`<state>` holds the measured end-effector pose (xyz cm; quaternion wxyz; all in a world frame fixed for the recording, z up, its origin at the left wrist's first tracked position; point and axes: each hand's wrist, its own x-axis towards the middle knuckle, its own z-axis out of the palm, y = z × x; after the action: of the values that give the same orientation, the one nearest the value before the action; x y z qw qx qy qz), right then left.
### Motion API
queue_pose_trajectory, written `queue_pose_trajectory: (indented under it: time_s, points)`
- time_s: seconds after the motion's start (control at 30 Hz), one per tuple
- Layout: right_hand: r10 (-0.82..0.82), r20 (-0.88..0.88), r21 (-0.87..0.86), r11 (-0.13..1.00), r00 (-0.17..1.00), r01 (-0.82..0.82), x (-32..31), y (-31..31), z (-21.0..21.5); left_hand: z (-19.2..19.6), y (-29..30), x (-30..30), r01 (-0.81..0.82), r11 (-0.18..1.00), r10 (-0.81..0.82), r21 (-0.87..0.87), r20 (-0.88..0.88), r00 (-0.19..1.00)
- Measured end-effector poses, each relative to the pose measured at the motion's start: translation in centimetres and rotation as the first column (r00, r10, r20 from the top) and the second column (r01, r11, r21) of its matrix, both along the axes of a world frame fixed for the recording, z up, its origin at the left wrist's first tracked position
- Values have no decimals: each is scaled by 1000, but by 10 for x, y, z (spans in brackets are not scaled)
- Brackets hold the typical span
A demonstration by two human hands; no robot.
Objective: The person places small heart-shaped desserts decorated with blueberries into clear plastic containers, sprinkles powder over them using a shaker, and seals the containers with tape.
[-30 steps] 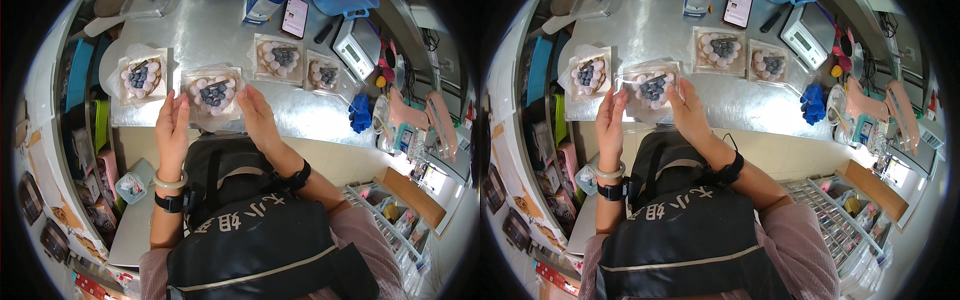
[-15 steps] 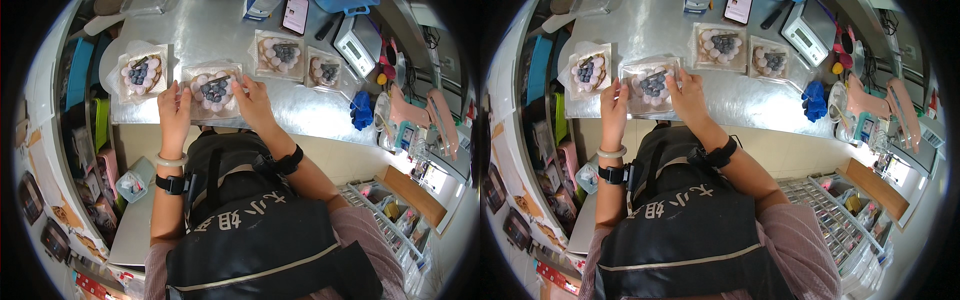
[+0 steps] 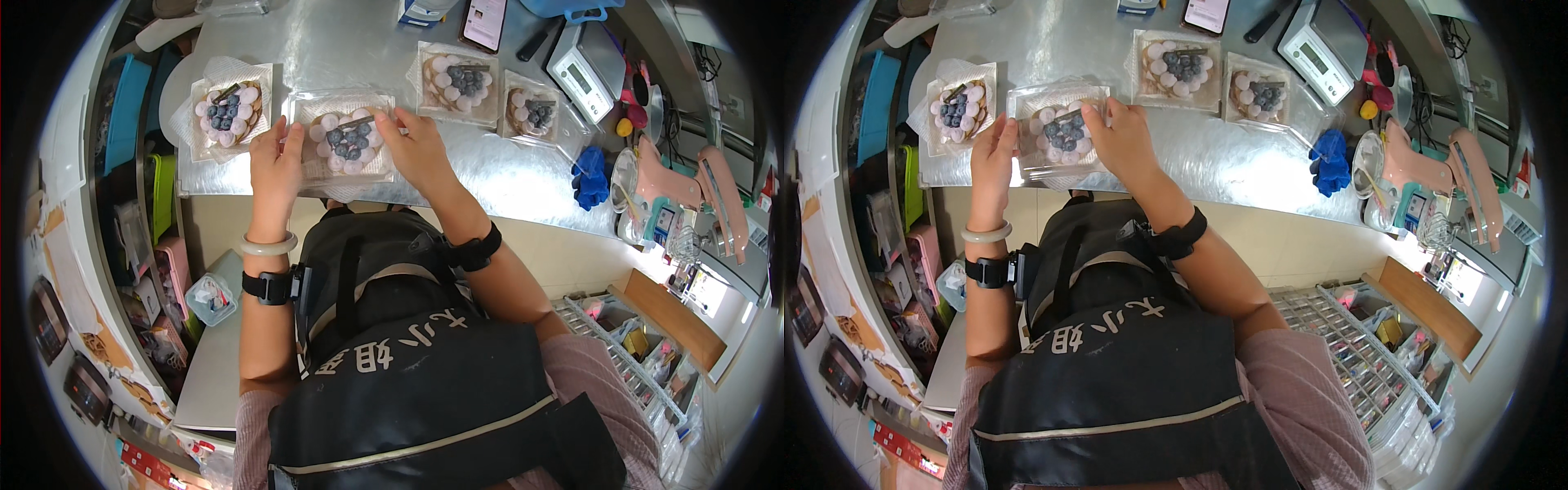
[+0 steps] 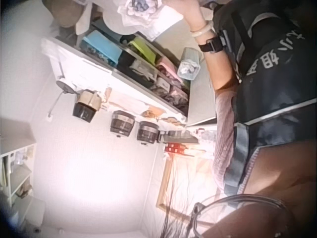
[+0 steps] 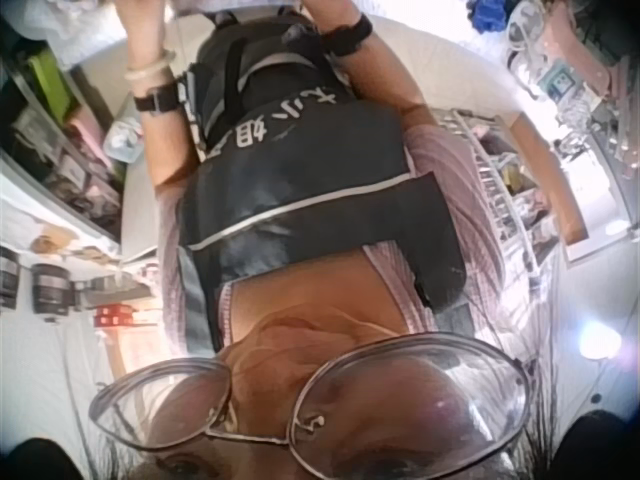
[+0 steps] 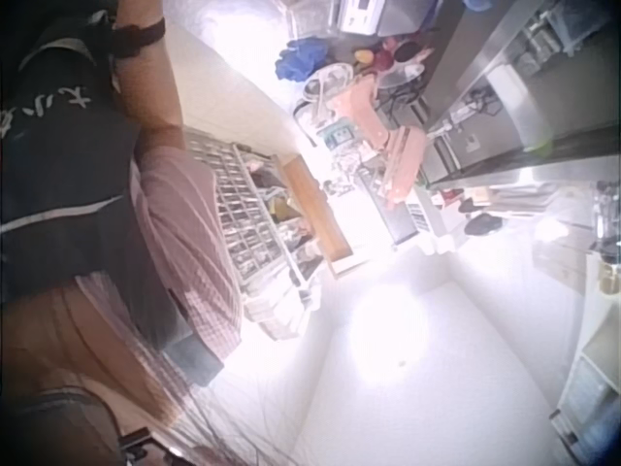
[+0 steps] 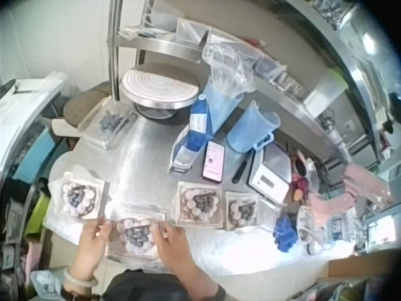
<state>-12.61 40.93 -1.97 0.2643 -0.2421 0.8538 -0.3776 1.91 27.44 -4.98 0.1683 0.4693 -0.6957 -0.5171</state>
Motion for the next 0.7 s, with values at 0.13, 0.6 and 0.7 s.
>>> queue_pose_trajectory:
  time_s: [0.13,0.6,0.7]
  points:
    - [29,-1,37,999,1000,-29,-2,1,-6,1,2,0,12,1000,-12,26,4,1000]
    - [-22,-78,33,999,997,25,15,14,-29,-19,17,-7,-13,998,7,-69,-76,997]
    - [-36,66,38,999,997,34,15,14,-24,-34,9,-22,-31,999,22,-26,-294,955]
